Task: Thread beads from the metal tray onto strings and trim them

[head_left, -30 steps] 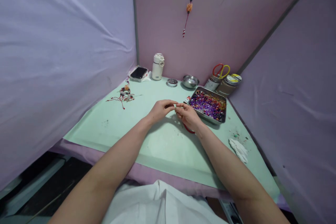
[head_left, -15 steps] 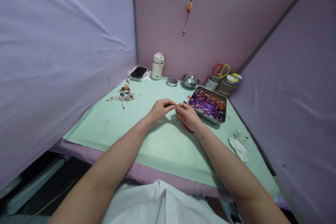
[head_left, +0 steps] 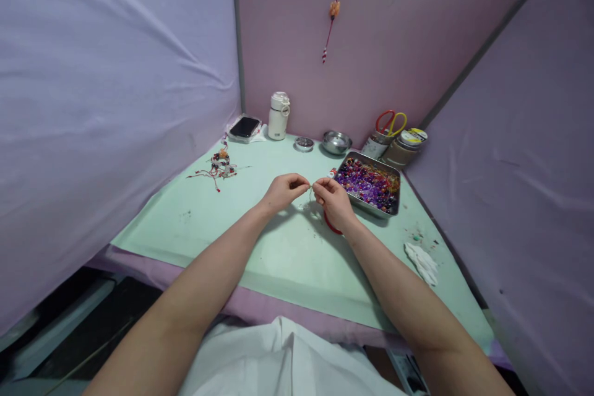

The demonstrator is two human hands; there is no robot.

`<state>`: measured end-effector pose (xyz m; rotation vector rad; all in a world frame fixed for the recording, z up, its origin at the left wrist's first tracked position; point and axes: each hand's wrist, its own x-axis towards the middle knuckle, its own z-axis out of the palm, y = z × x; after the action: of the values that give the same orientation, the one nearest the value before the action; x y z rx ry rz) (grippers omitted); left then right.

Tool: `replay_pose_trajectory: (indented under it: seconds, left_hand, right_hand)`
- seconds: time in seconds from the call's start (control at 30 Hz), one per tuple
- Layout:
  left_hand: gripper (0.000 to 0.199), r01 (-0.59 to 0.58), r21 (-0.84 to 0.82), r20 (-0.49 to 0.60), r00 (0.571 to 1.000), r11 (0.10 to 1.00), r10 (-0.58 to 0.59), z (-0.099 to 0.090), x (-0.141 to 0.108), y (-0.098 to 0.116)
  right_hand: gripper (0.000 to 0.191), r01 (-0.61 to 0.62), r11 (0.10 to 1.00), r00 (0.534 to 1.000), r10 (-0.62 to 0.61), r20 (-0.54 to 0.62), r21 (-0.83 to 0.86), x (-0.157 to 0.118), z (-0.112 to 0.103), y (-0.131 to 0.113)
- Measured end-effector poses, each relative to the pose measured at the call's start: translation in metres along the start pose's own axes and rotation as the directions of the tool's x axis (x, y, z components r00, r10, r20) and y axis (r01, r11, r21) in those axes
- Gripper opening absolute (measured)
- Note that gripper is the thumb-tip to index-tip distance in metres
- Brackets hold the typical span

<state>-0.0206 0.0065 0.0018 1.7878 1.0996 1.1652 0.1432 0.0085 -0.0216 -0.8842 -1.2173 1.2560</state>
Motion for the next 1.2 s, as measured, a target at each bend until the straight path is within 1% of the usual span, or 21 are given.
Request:
replay_pose_trajectory:
  seconds: [0.07,0.17,0.27,0.33,0.5,0.67,0.8,0.87,0.97,1.03,1.1,1.2]
  left_hand:
    - [0.019,0.005,0.008,-0.016,1.0,1.0,-0.005,0.0,0.0,0.0]
    - [0.019,0.018,0.018,-0.032,0.999,1.0,-0.017,-0.001,0.001,0.0]
    - [0.019,0.033,0.015,-0.025,0.999,0.999,-0.033,-0.001,0.001,-0.003]
    - [0.019,0.045,-0.007,-0.011,0.999,0.999,-0.045,-0.001,0.001,-0.004]
    - [0.021,0.123,-0.112,0.059,0.991,0.986,-0.117,-0.001,-0.001,0.002]
    - [0.02,0.203,-0.188,0.133,0.975,0.961,-0.18,-0.005,-0.004,0.014]
    - [0.022,0.206,-0.229,0.196,0.967,0.952,-0.162,-0.008,-0.004,0.011]
    - [0.023,0.177,-0.259,0.217,0.969,0.95,-0.121,-0.009,-0.003,0.008]
    - [0.022,0.113,-0.312,0.228,0.973,0.943,-0.042,-0.009,-0.001,0.004]
    - [0.023,0.09,-0.331,0.228,0.973,0.939,-0.013,-0.009,-0.001,0.003]
    - [0.023,0.092,-0.334,0.223,0.975,0.938,-0.016,-0.009,-0.001,0.003]
    - [0.024,0.112,-0.327,0.188,0.981,0.938,-0.052,-0.008,-0.001,0.003]
  right_hand:
    - [0.025,0.017,0.999,1.0,-0.017,-0.007,-0.032,0.0,0.0,-0.001]
    - [0.022,0.054,0.988,0.999,-0.053,0.012,-0.144,-0.002,0.002,-0.003]
    - [0.02,0.097,0.959,0.995,-0.088,0.046,-0.266,-0.005,0.004,-0.005]
    - [0.019,0.117,0.944,0.993,-0.107,0.049,-0.308,-0.005,0.004,-0.005]
    - [0.018,0.156,0.933,0.987,-0.158,0.018,-0.325,-0.003,0.002,-0.004]
    - [0.015,0.211,0.926,0.977,-0.197,0.076,-0.313,-0.007,0.005,-0.007]
    - [0.013,0.247,0.876,0.968,-0.239,0.071,-0.415,-0.009,0.006,-0.008]
    - [0.013,0.245,0.858,0.968,-0.245,0.058,-0.452,-0.008,0.004,-0.007]
    - [0.015,0.225,0.862,0.972,-0.231,0.042,-0.454,-0.006,0.002,-0.005]
    - [0.017,0.217,0.858,0.974,-0.225,0.039,-0.465,-0.004,0.001,-0.003]
    - [0.018,0.212,0.844,0.974,-0.222,0.039,-0.494,-0.003,0.0,-0.001]
    - [0.019,0.203,0.822,0.976,-0.212,0.046,-0.532,-0.002,-0.001,0.003]
